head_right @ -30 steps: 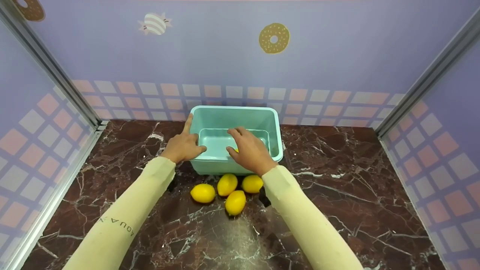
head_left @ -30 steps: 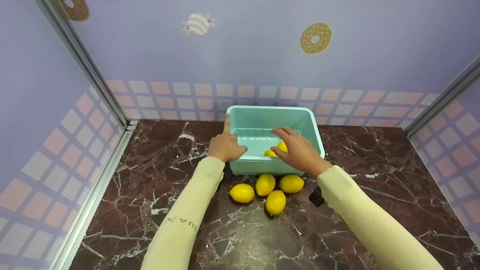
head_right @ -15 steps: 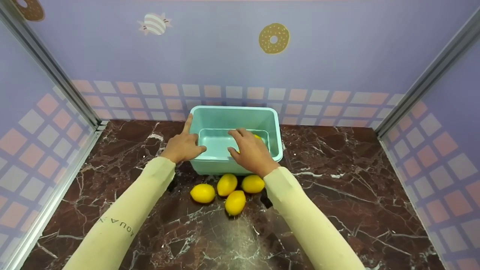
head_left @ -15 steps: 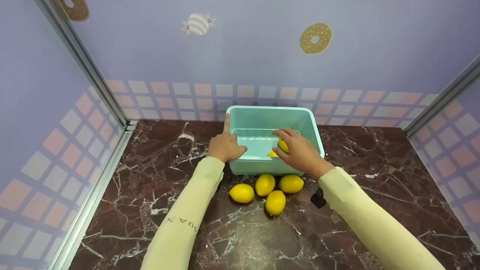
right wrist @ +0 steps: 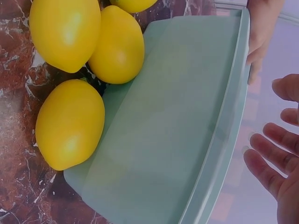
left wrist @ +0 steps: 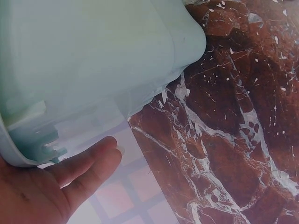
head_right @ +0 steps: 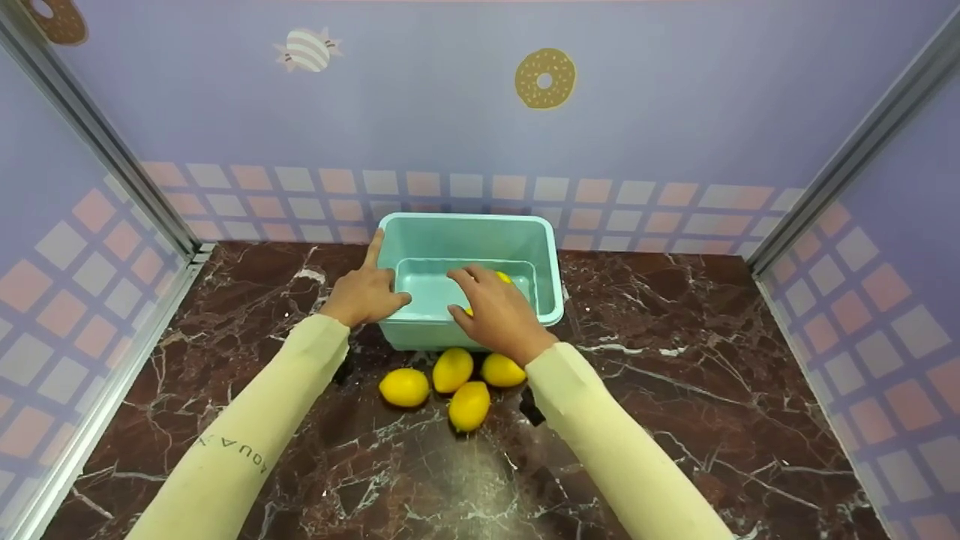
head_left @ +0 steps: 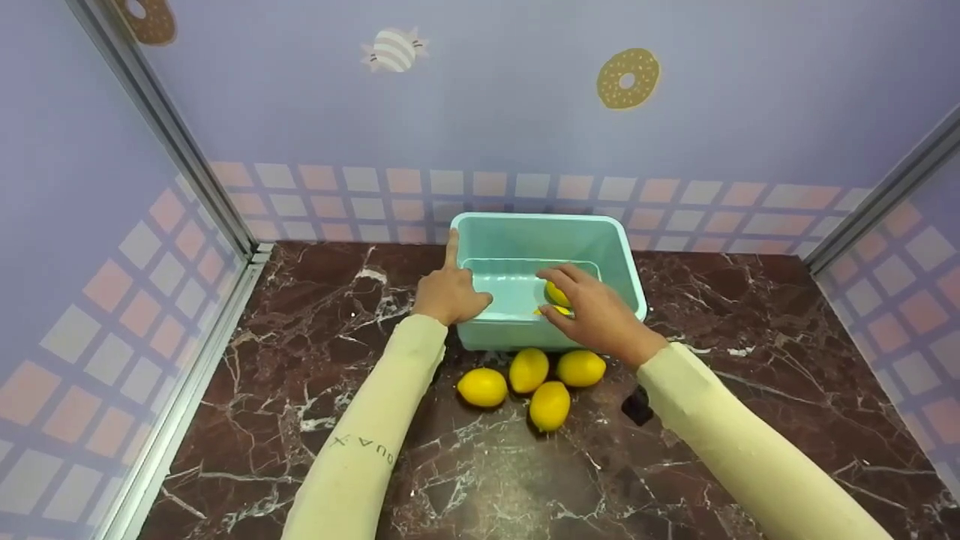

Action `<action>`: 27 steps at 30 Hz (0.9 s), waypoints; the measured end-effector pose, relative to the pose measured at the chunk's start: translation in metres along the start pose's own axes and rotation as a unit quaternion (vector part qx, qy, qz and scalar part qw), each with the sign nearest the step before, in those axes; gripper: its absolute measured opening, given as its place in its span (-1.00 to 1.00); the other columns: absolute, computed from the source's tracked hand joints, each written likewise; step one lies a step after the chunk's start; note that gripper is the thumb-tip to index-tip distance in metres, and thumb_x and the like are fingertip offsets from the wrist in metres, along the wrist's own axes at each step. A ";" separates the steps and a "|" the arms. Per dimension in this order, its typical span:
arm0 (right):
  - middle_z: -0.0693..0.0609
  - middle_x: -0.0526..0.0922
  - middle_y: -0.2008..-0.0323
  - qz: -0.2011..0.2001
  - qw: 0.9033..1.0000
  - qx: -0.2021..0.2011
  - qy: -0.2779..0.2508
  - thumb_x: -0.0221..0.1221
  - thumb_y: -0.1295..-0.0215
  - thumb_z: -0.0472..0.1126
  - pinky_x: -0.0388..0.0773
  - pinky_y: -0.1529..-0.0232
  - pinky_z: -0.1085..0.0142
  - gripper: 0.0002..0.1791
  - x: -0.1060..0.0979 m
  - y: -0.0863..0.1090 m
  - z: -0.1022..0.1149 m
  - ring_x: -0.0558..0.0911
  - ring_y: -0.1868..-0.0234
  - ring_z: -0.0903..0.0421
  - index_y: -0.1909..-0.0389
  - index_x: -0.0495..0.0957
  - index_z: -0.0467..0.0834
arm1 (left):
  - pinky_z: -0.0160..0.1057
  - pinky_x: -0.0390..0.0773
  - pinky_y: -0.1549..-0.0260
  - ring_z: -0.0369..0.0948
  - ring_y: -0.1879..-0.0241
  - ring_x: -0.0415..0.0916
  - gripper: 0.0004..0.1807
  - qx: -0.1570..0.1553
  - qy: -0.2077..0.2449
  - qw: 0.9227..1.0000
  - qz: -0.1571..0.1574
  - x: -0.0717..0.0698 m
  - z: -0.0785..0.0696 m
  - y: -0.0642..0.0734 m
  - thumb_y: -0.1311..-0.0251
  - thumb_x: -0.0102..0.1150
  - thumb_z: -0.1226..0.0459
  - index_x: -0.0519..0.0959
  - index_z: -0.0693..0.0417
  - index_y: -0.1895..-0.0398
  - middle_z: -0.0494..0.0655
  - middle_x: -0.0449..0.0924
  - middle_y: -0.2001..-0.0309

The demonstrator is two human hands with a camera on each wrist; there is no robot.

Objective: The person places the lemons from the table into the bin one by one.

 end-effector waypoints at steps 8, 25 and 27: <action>-0.01 0.48 -0.20 -0.005 1.000 -0.022 -0.002 0.15 -0.34 -0.02 0.56 -0.04 0.05 -0.46 0.000 0.004 0.009 0.58 -0.09 -0.01 -0.31 0.36 -0.03 | -0.01 0.56 0.38 -0.05 0.52 0.54 -0.40 -0.001 0.002 1.000 0.003 0.000 0.000 0.001 -0.10 0.01 -0.12 0.66 0.15 0.03 -0.03 -0.54 -0.57; -0.01 0.50 -0.18 -0.003 0.999 -0.030 -0.018 0.14 -0.35 -0.01 0.55 -0.09 0.07 -0.47 0.003 0.007 0.015 0.58 -0.10 0.00 -0.30 0.38 -0.05 | 0.01 0.59 0.30 -0.05 0.47 0.57 -0.35 -0.002 -0.004 1.000 0.002 0.001 0.000 0.000 -0.11 0.03 -0.13 0.61 0.16 -0.08 -0.05 -0.54 -0.57; 0.00 0.50 -0.17 -0.004 0.999 -0.032 -0.016 0.14 -0.35 -0.01 0.55 -0.09 0.08 -0.47 0.003 0.008 0.016 0.59 -0.09 0.01 -0.30 0.38 -0.06 | 0.02 0.59 0.29 -0.04 0.47 0.58 -0.36 -0.002 -0.005 1.000 0.002 0.001 0.000 0.000 -0.12 0.03 -0.14 0.62 0.16 -0.06 -0.04 -0.54 -0.57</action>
Point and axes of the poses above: each hand's wrist, its own y-axis away from the middle knuckle, its own x-axis out of the palm, z = x × y, the point moved 6 cm from there along -y, towards the middle knuckle
